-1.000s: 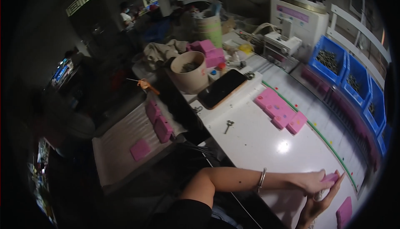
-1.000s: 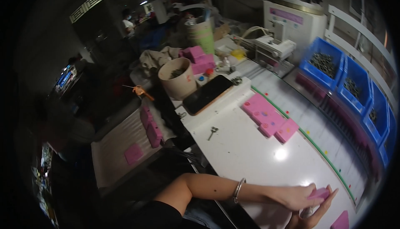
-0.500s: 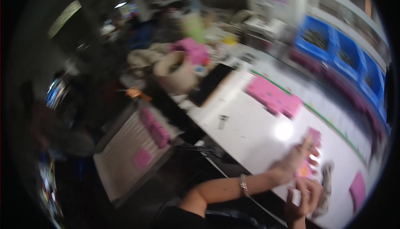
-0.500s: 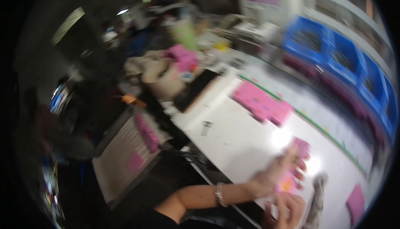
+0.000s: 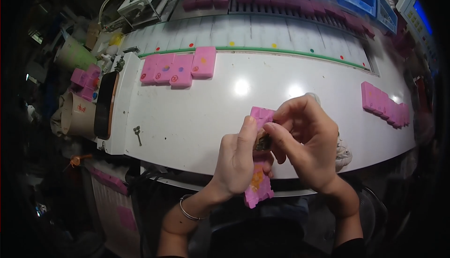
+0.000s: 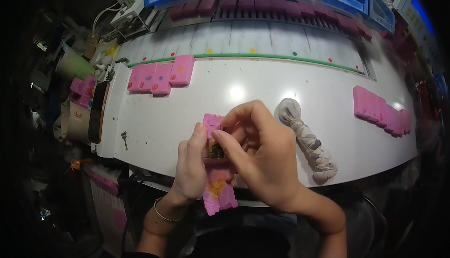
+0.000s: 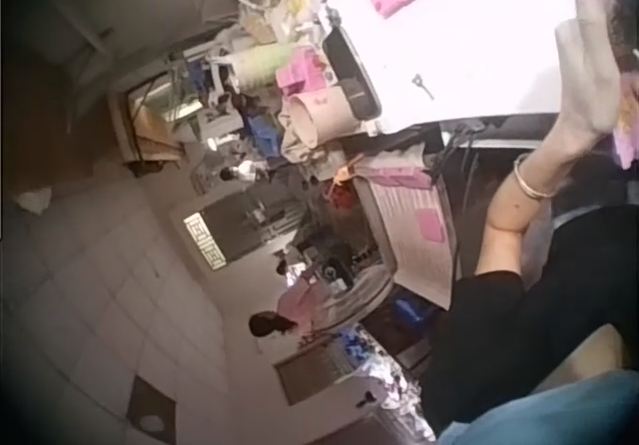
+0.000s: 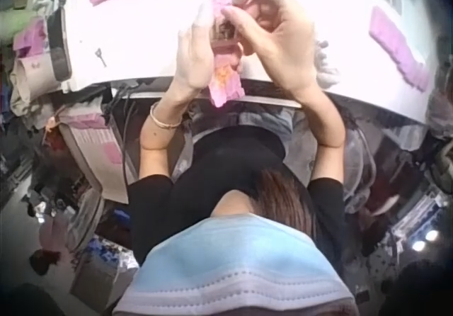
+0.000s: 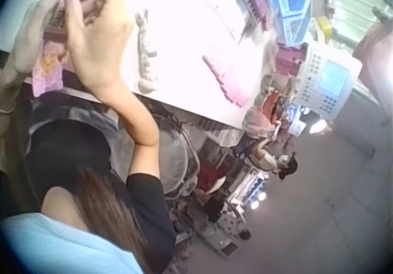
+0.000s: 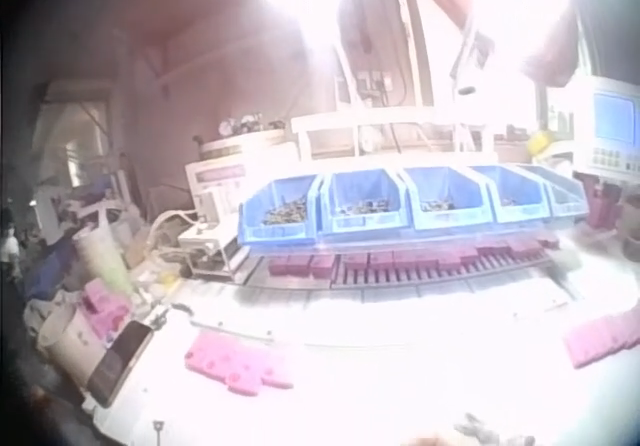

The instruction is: Assembling small metal lock or latch components inside pink plastic molds at a production station.

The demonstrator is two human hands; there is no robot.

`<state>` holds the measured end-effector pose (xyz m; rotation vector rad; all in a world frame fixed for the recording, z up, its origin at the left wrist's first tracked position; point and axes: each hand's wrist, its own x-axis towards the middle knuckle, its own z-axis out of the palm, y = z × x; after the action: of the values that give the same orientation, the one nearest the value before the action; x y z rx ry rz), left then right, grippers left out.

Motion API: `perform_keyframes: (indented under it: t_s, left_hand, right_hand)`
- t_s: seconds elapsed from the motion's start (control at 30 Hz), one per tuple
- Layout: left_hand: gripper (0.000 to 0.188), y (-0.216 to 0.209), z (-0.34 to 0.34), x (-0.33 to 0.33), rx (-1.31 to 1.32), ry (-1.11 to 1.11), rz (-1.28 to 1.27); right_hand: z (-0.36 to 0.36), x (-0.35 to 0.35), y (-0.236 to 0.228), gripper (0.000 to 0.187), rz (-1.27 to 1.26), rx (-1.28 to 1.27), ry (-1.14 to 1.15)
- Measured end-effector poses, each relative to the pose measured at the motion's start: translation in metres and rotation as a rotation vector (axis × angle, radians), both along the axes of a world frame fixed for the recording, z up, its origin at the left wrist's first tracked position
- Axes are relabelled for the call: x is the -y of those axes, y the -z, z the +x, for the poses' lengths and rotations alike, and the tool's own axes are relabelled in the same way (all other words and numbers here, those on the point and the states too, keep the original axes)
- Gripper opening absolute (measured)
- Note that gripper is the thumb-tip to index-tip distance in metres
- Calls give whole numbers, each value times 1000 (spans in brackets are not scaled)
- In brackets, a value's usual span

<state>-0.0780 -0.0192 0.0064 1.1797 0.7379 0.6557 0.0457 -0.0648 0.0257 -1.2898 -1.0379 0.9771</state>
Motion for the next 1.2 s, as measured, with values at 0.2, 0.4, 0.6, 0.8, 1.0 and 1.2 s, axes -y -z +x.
perform_keyframes:
  t_s: [0.2, 0.4, 0.6, 0.8, 1.0, 1.2]
  left_hand:
    - [63, 5, -4, -4, 47, 87, -143]
    - [62, 30, -26, -19, 144, 20, -432]
    - [17, 11, -24, 8, 14, 113, -1]
    - [8, 6, -16, 17, -66, 112, 112]
    - [8, 7, -13, 20, -96, 80, 127]
    - [9, 3, -10, 17, -132, 89, 281]
  right_hand:
    - [7, 5, 2, 12, -58, -199, -17]
    - [15, 40, 19, 8, 62, -255, 77]
    - [15, 51, 33, 8, 45, -423, 101]
    - [14, 54, 39, 8, 32, -490, 126]
    - [12, 55, 41, 9, 64, -463, 151]
    - [14, 56, 43, 9, 19, -552, 129]
